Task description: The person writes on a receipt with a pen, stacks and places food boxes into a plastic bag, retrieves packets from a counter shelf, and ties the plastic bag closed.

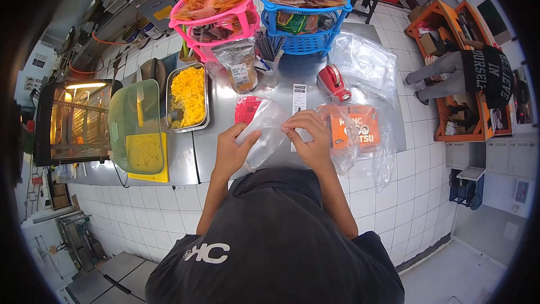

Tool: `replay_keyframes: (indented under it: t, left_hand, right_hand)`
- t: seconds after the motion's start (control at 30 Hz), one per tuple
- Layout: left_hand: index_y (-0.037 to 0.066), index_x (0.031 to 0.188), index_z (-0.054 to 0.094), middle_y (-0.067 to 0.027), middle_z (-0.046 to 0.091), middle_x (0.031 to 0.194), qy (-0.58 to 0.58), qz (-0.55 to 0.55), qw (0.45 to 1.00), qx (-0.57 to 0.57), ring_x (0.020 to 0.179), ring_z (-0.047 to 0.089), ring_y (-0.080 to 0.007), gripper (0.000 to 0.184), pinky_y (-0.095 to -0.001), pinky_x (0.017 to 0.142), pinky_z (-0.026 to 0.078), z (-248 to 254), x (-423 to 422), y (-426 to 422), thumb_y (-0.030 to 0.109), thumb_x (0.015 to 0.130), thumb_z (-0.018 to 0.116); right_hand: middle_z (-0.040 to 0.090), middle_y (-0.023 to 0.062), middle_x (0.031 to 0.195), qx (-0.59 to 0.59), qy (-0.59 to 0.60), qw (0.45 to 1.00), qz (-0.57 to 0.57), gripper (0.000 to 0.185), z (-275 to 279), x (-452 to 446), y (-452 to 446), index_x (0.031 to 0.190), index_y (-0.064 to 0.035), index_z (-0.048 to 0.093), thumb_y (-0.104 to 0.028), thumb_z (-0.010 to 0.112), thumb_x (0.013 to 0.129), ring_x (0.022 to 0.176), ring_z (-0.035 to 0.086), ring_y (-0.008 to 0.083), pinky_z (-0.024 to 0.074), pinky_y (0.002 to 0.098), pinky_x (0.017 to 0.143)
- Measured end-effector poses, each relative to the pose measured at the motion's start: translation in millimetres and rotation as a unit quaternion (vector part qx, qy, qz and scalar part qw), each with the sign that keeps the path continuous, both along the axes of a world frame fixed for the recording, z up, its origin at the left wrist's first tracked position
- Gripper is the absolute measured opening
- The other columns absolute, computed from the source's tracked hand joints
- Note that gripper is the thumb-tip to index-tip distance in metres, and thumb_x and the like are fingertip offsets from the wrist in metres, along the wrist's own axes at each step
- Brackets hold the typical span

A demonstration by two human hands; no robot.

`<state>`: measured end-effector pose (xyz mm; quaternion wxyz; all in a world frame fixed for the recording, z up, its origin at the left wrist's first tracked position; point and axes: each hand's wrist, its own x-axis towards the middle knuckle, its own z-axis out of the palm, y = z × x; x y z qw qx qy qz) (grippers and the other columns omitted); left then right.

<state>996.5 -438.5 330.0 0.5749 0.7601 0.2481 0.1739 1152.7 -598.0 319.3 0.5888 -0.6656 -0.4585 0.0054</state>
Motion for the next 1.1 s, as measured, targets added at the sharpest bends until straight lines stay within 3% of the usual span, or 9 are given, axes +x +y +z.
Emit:
replay_keyframes:
  t: [0.2,0.3,0.37,0.47,0.6,0.67,0.77,0.87,1.1]
  left_hand:
    - [-0.002,0.095,0.071,-0.0061,0.069,0.079,-0.007,0.007,1.0,-0.002,0.071,0.059,-0.0101,0.02,-0.0279,0.064,0.047,6.2,0.3,-0.4,0.017,0.09,0.077]
    - [-0.002,0.097,0.07,-0.0095,0.069,0.083,-0.022,-0.01,0.999,0.032,0.072,0.063,-0.0152,0.019,-0.0304,0.065,0.048,4.6,-0.6,2.5,0.013,0.087,0.078]
    - [-0.002,0.099,0.07,-0.0104,0.07,0.086,-0.029,-0.027,0.997,0.061,0.074,0.064,-0.0178,0.019,-0.0311,0.067,0.049,3.9,-2.2,4.5,0.01,0.085,0.078]
    - [-0.001,0.102,0.07,-0.0113,0.069,0.093,-0.046,-0.083,0.993,0.073,0.08,0.067,-0.0228,0.021,-0.0324,0.068,0.053,7.1,-2.1,3.8,0.005,0.083,0.077]
    - [-0.001,0.103,0.069,-0.0113,0.068,0.096,-0.022,-0.097,0.993,0.068,0.083,0.068,-0.024,0.021,-0.0337,0.067,0.058,15.3,-1.6,2.5,0.004,0.084,0.075]
    - [-0.002,0.103,0.068,-0.0119,0.068,0.096,-0.014,-0.102,0.992,0.073,0.083,0.068,-0.0246,0.021,-0.0339,0.066,0.059,13.7,-0.6,4.3,0.005,0.084,0.075]
    - [-0.002,0.103,0.068,-0.0124,0.068,0.096,-0.023,-0.104,0.992,0.071,0.082,0.068,-0.026,0.022,-0.0338,0.065,0.058,8.2,0.2,5.4,0.007,0.084,0.076]
    - [-0.003,0.103,0.068,-0.0131,0.067,0.096,-0.011,-0.099,0.992,0.08,0.081,0.068,-0.027,0.023,-0.0338,0.065,0.058,10.8,2.2,5.4,0.01,0.085,0.076]
    - [-0.003,0.104,0.068,-0.0137,0.068,0.095,-0.003,-0.081,0.992,0.093,0.08,0.066,-0.0262,0.026,-0.0343,0.065,0.057,11.7,3.0,4.6,0.011,0.085,0.078]
  right_hand:
    - [0.07,0.013,0.1,0.001,0.156,0.986,0.06,0.023,-2.1,2.4,-6.2,0.108,0.0007,0.064,0.003,0.073,0.087,0.105,0.065,0.0241,0.0485,0.0377,0.095]
    - [0.069,0.0136,0.099,0.028,0.151,0.98,0.128,0.022,-1.1,6.8,-4.5,0.113,0.0029,0.062,0.002,0.068,0.092,0.094,0.069,0.0231,0.0512,0.0362,0.091]
    - [0.067,0.009,0.105,0.048,0.358,0.93,0.066,0.026,1.5,1.3,1.1,0.117,0.0005,0.065,-0.01,0.071,0.094,0.082,0.07,0.0164,0.0524,0.0284,0.078]
    - [0.065,0.0082,0.108,-0.051,0.317,0.947,0.021,0.027,21.6,2.3,9.2,0.117,-0.0027,0.068,-0.011,0.073,0.092,0.076,0.07,0.0131,0.0513,0.024,0.07]
    - [0.063,0.0075,0.109,-0.068,0.262,0.962,0.024,0.02,18.4,6.6,9.6,0.108,-0.0044,0.072,-0.011,0.076,0.089,0.073,0.067,0.0097,0.0492,0.0222,0.065]
    - [0.063,0.006,0.104,-0.049,0.176,0.983,-0.011,0.013,8.1,10.2,9.7,0.097,-0.0027,0.073,-0.009,0.078,0.087,0.069,0.061,0.0085,0.0477,0.0233,0.065]
    - [0.063,0.0054,0.099,-0.048,0.162,0.985,-0.02,0.01,7.7,9.9,11.6,0.094,-0.0016,0.072,-0.008,0.077,0.087,0.067,0.056,0.0091,0.0459,0.024,0.063]
    - [0.064,0.006,0.097,-0.04,0.091,0.994,-0.033,0.008,13.6,7.7,13.7,0.093,-0.0016,0.071,-0.007,0.075,0.089,0.071,0.057,0.0113,0.0457,0.0247,0.063]
    - [0.064,0.0073,0.1,-0.035,0.067,0.997,-0.016,0.011,9.2,9.5,12.1,0.099,-0.0037,0.071,-0.007,0.074,0.089,0.075,0.058,0.014,0.0467,0.0273,0.065]
